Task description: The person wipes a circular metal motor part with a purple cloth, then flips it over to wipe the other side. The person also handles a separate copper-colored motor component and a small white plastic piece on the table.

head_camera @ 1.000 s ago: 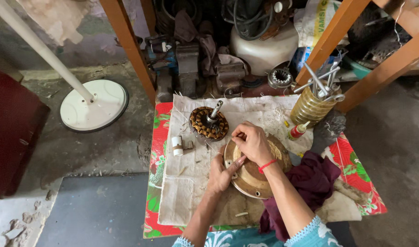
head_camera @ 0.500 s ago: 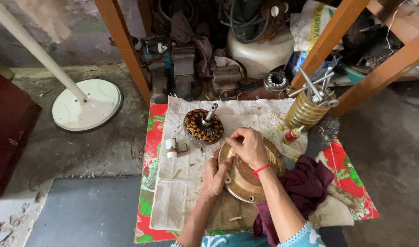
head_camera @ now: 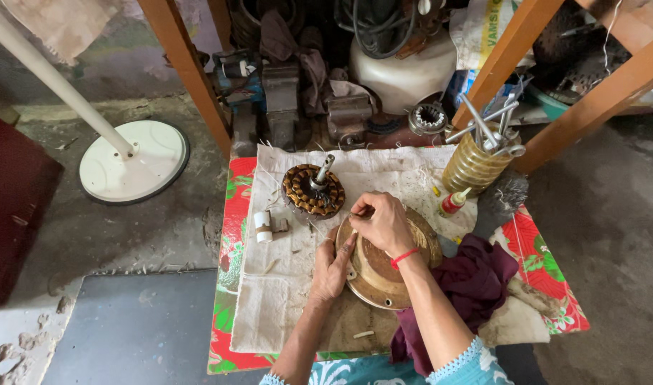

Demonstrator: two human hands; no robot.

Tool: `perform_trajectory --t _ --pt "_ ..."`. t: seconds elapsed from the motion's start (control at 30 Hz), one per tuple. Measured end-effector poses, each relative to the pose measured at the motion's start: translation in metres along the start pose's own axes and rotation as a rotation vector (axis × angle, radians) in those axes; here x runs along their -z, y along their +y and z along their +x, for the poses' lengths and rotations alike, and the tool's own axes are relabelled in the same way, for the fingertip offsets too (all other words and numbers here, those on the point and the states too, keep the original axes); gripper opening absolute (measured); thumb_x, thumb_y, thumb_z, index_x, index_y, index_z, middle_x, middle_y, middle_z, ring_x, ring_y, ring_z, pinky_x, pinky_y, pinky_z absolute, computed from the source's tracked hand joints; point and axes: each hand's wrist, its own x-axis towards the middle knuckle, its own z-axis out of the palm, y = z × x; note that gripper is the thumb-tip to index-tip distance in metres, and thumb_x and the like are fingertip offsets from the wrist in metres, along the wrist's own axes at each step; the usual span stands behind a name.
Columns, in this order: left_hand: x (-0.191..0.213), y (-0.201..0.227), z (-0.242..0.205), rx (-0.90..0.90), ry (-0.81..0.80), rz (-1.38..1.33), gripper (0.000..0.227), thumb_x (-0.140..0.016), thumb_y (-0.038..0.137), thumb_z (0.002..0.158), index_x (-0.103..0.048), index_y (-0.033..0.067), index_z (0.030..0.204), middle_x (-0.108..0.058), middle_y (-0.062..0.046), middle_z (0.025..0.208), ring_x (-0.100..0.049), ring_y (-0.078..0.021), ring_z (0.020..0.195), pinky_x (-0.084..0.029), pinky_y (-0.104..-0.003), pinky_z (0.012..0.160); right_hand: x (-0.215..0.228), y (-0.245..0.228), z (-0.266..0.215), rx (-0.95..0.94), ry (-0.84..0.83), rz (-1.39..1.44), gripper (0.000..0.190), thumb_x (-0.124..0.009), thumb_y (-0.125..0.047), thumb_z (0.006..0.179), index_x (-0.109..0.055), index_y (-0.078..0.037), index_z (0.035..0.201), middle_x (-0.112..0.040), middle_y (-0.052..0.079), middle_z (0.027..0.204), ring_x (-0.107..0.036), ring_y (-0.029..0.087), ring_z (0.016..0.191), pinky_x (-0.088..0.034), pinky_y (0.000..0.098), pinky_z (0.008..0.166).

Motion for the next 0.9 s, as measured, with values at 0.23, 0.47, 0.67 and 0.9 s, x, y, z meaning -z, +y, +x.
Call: perform_trajectory --t 0.23,0.47,0.67,0.9 --pt "0.000 0.000 0.001 0.093 0.027 0.112 0.052 -0.062 0.032 0.097 -0.057 -0.0018 0.136 -0.075 -0.018 0.100 -0.068 -0.0211 0.091 -0.052 -0.037 0.084 -0.003 0.005 0.001 0.062 0.055 -0.096 0.016 -0.084 -0.017 0.073 -0.075 -0.004 0.075 -0.076 0.013 0.073 -0.073 0.026 0.067 -0.055 0.0372 0.065" --pt "0.000 -0.008 0.001 0.128 0.047 0.167 0.052 -0.062 0.032 0.097 -0.058 0.0006 0.138 -0.072 -0.017 0.095 -0.065 -0.0214 0.088 -0.051 -0.037 0.082 -0.008 0.001 -0.001 0.000 0.033 -0.235 0.023 -0.082 -0.022 0.080 -0.069 -0.005 0.072 -0.074 0.011 0.071 -0.071 0.026 0.064 -0.054 0.0412 0.062" --pt "0.000 -0.013 0.001 0.008 0.001 -0.012 0.051 -0.061 0.031 0.100 -0.054 -0.0028 0.137 -0.073 -0.014 0.111 -0.067 -0.0189 0.101 -0.052 -0.036 0.089 -0.007 0.000 -0.001 0.094 0.050 -0.290 0.023 -0.084 -0.019 0.077 -0.068 -0.004 0.069 -0.073 0.011 0.070 -0.069 0.028 0.065 -0.051 0.0421 0.061" --pt "-0.001 -0.004 0.001 0.161 0.034 0.143 0.051 -0.059 0.032 0.098 -0.058 -0.0032 0.136 -0.074 -0.020 0.106 -0.068 -0.0239 0.096 -0.053 -0.037 0.088 -0.006 0.004 -0.001 0.082 0.023 -0.117 0.009 -0.080 -0.013 0.075 -0.074 -0.007 0.078 -0.075 0.008 0.079 -0.070 0.024 0.070 -0.056 0.0406 0.068"
